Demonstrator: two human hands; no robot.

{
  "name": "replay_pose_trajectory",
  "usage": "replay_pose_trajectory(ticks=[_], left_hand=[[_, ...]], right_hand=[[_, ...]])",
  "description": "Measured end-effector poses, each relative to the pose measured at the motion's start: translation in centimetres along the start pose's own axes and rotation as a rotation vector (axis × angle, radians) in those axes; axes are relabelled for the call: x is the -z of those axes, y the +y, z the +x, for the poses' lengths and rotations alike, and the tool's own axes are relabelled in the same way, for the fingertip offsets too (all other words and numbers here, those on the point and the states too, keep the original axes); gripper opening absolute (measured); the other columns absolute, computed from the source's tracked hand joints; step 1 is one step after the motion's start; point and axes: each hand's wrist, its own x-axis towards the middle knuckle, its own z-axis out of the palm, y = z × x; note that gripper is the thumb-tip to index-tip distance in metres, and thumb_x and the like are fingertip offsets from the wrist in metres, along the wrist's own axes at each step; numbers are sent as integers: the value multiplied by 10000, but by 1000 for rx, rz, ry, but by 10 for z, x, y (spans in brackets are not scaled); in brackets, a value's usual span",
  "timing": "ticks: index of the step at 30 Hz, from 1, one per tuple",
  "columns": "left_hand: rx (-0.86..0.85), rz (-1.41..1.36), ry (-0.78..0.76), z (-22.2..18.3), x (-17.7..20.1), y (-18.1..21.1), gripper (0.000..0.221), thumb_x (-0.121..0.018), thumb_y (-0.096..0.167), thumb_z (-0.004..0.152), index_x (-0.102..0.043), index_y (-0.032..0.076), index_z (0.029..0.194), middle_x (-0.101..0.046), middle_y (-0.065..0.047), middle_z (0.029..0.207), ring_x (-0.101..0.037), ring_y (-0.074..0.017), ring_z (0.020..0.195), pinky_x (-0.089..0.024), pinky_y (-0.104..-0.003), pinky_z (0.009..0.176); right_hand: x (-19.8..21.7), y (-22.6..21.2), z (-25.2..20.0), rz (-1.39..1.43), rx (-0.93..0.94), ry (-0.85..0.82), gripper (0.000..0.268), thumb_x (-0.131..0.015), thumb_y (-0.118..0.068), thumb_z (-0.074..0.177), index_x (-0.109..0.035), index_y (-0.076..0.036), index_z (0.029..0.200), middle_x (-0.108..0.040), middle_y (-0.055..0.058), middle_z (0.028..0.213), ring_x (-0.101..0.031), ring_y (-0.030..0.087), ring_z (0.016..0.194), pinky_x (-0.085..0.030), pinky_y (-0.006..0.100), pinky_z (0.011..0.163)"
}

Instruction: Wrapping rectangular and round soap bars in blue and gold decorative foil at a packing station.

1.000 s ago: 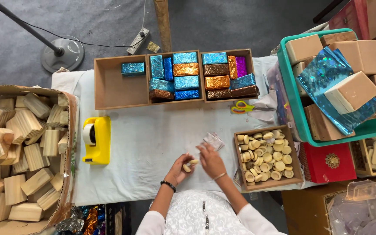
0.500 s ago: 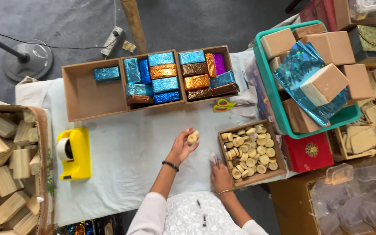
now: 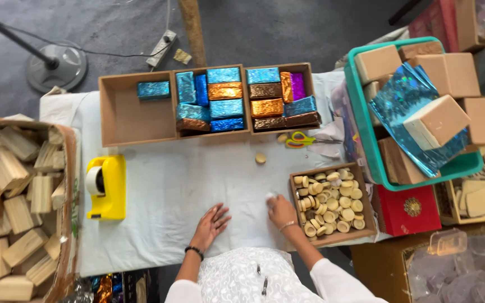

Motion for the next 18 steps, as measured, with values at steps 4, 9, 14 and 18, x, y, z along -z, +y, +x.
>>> replay_pose_trajectory(ticks=[4, 9, 14, 18], left_hand=[[3, 56, 128, -38, 19, -4, 418, -503, 336, 1030, -582, 138, 1389, -715, -70, 1262, -726, -220, 1047, -582, -332, 808], [-90, 71, 218, -40, 30, -20, 422, -522, 366, 1024, -602, 143, 1373, -735, -60, 1212, -734, -189, 990, -583, -300, 775], [-167, 250, 168, -10, 67, -65, 388, -537, 391, 1040, -615, 165, 1345, -757, -36, 1108, -744, -156, 823, -555, -280, 650], [-224, 184, 231, -32, 70, -59, 376, -521, 360, 1045, -610, 164, 1353, -752, -19, 1115, -753, -135, 823, -549, -268, 636]], right_hand=[[35, -35, 67, 314, 235, -53, 498, -691, -186, 829, -645, -218, 1324, -635, 139, 1172, -634, 364, 1045, -529, 453, 909], [-29, -22, 155, 586, 460, 267, 563, -762, -210, 779, -630, -72, 1309, -608, 204, 1338, -550, 389, 1261, -432, 445, 1063], [-17, -41, 107, 119, 410, 379, 812, -659, -35, 759, -483, -275, 1514, -402, 179, 1598, -474, 428, 1368, -382, 511, 1096], [-28, -25, 48, -22, 662, 345, 688, -681, -78, 744, -604, -259, 1403, -493, 86, 1580, -627, 302, 1111, -495, 440, 994]])
